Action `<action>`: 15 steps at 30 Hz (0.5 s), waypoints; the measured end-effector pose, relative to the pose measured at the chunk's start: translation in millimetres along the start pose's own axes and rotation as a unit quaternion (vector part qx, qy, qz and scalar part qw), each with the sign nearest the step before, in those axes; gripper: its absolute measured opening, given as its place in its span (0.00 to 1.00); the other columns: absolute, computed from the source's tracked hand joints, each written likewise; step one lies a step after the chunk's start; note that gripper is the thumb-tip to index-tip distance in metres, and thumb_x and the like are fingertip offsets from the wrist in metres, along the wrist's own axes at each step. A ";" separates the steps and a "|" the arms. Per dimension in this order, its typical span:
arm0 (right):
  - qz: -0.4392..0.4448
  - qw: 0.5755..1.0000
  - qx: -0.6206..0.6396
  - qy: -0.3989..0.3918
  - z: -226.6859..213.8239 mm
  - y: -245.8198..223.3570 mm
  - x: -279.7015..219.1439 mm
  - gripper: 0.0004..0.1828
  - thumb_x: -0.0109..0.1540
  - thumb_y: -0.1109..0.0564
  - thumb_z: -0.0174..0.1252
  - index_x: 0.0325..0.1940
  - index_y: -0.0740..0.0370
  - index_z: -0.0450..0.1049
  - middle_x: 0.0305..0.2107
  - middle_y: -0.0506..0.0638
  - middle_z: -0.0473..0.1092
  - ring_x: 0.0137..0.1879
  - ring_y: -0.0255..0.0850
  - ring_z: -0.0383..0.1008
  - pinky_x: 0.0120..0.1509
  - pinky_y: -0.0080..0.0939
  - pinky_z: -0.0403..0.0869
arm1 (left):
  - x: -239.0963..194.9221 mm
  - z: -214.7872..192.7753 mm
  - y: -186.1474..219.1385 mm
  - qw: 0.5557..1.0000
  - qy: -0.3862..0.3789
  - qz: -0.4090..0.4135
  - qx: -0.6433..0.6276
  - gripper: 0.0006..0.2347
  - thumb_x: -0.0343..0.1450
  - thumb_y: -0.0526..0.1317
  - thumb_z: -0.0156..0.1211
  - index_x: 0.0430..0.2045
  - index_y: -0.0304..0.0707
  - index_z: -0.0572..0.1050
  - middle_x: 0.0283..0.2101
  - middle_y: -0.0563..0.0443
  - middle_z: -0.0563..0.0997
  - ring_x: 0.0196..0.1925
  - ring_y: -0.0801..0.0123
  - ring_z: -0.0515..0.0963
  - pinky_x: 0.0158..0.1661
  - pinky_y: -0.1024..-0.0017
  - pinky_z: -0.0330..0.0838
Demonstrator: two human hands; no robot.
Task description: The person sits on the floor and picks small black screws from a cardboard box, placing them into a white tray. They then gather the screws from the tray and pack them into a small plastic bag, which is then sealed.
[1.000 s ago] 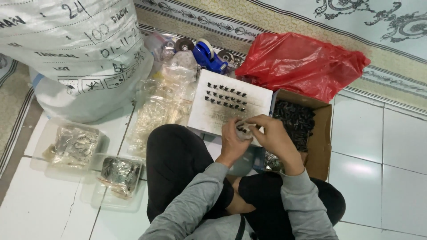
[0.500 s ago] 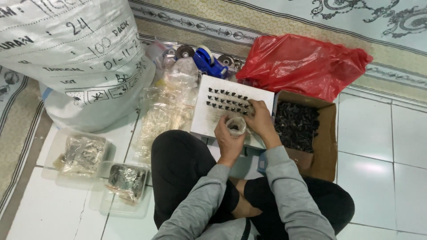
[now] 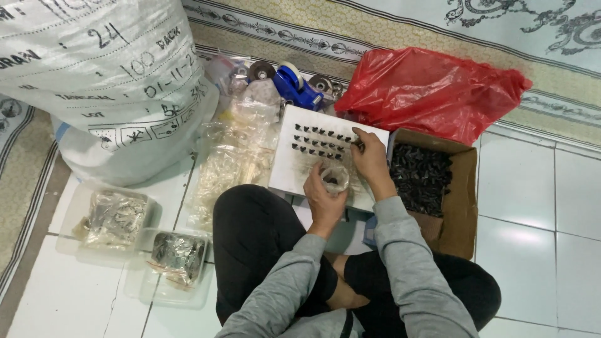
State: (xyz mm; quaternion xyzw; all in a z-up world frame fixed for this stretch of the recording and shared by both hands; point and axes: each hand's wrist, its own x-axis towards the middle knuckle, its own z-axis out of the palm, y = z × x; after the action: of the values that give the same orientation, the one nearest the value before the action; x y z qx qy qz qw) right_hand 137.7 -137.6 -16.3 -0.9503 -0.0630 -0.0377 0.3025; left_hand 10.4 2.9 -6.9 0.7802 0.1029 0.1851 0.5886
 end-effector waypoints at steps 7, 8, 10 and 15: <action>-0.022 0.999 -0.015 -0.018 6.3 11.0 8.3 0.12 0.62 0.62 0.60 0.49 0.60 0.81 0.35 0.59 0.73 0.43 0.57 0.79 0.49 0.51 0.77 | 0.5 -0.3 -0.8 1.000 0.003 0.002 -0.003 0.37 0.57 0.34 0.73 0.63 0.32 0.62 0.49 0.36 0.77 0.53 0.40 0.77 0.60 0.46 0.60; -0.003 1.000 0.014 -0.013 -3.2 6.1 4.6 0.12 0.63 0.61 0.61 0.50 0.58 0.81 0.35 0.59 0.73 0.43 0.56 0.79 0.48 0.49 0.77 | 0.2 0.8 -2.8 1.000 0.006 0.007 0.001 0.37 0.57 0.34 0.73 0.63 0.32 0.62 0.49 0.37 0.77 0.53 0.40 0.77 0.59 0.46 0.61; 0.016 0.999 0.040 -0.009 -28.3 -15.9 -6.3 0.12 0.63 0.60 0.62 0.50 0.57 0.81 0.34 0.59 0.73 0.43 0.54 0.79 0.47 0.48 0.76 | 1.5 0.4 -1.4 1.000 0.010 0.011 0.004 0.38 0.56 0.35 0.74 0.63 0.33 0.62 0.49 0.37 0.77 0.53 0.39 0.77 0.59 0.46 0.61; -0.007 0.987 0.113 -0.114 -95.3 -104.9 -39.3 0.12 0.59 0.63 0.63 0.47 0.63 0.82 0.37 0.65 0.78 0.45 0.61 0.80 0.48 0.54 0.77 | 2.6 0.5 0.9 0.999 -0.004 0.033 0.013 0.40 0.55 0.33 0.72 0.65 0.32 0.60 0.50 0.35 0.76 0.53 0.37 0.76 0.59 0.45 0.61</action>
State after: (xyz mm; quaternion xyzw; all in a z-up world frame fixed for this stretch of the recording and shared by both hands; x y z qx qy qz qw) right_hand 80.6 -111.8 116.8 -0.9074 -0.1081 0.0762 0.3988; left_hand 12.9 3.2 -5.7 0.7913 0.0772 0.1994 0.5728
